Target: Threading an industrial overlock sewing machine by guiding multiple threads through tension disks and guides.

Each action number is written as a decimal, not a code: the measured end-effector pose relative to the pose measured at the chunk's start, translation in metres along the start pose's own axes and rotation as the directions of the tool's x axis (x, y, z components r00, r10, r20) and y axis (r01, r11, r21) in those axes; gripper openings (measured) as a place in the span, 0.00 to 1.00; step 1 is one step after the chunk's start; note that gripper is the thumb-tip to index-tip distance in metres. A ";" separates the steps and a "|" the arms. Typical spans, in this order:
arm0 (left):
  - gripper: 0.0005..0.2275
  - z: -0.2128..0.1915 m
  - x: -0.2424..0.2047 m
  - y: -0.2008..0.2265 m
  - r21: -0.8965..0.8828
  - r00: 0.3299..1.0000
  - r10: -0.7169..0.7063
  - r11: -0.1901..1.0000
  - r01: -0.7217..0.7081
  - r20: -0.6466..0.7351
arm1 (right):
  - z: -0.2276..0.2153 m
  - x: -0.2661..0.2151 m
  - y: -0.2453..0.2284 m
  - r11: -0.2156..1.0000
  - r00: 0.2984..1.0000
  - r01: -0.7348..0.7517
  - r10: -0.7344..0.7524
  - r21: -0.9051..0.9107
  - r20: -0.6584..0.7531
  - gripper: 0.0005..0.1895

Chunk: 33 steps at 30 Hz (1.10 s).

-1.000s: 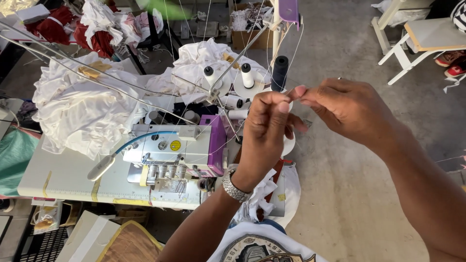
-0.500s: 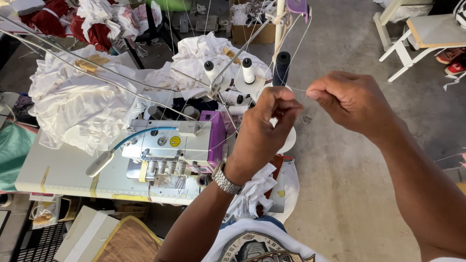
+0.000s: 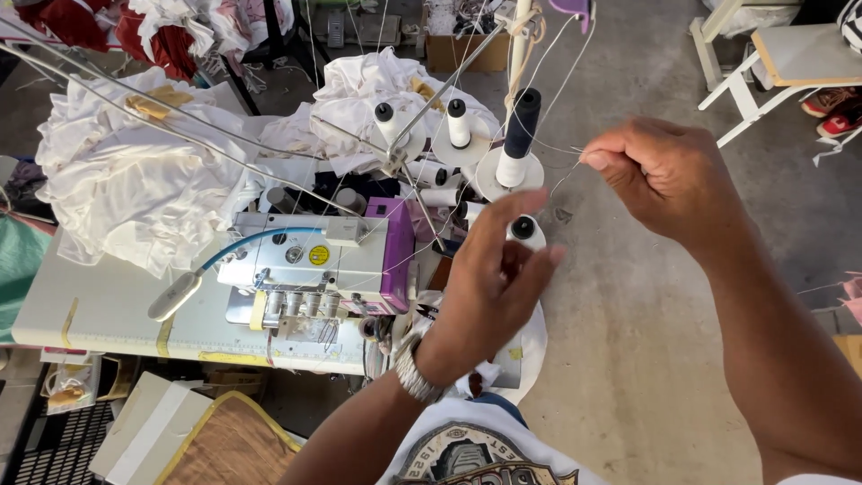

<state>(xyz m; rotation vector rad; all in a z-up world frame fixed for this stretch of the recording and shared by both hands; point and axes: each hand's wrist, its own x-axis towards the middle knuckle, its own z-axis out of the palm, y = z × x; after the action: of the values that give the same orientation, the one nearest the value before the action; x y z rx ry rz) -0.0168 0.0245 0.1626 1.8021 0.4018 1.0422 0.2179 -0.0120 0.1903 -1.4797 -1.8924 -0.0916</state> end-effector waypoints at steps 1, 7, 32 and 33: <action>0.15 0.004 0.010 -0.001 0.000 1.000 -0.001 1.000 0.001 -0.004 | -0.001 0.000 -0.003 1.000 1.000 0.003 -0.003 0.001 0.003 0.09; 0.15 0.024 0.037 -0.033 -0.403 0.971 -0.234 0.886 0.230 0.039 | 0.000 -0.007 -0.004 1.000 1.000 0.004 -0.005 0.005 0.023 0.08; 0.18 -0.083 -0.218 -0.156 0.319 0.511 -0.818 0.574 0.754 0.264 | 0.179 -0.249 0.109 0.694 0.378 -0.431 0.719 0.577 -0.583 0.06; 0.19 -0.090 -0.230 -0.162 0.177 0.497 -0.846 0.528 0.830 0.194 | 0.220 -0.267 0.085 0.659 0.604 -0.645 0.750 0.387 -0.270 0.10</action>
<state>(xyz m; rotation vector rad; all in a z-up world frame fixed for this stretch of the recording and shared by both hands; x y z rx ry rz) -0.1935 0.0001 -0.0724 1.4458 1.0359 0.0762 0.2063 -0.0986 -0.1549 -1.7570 -0.8365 0.1968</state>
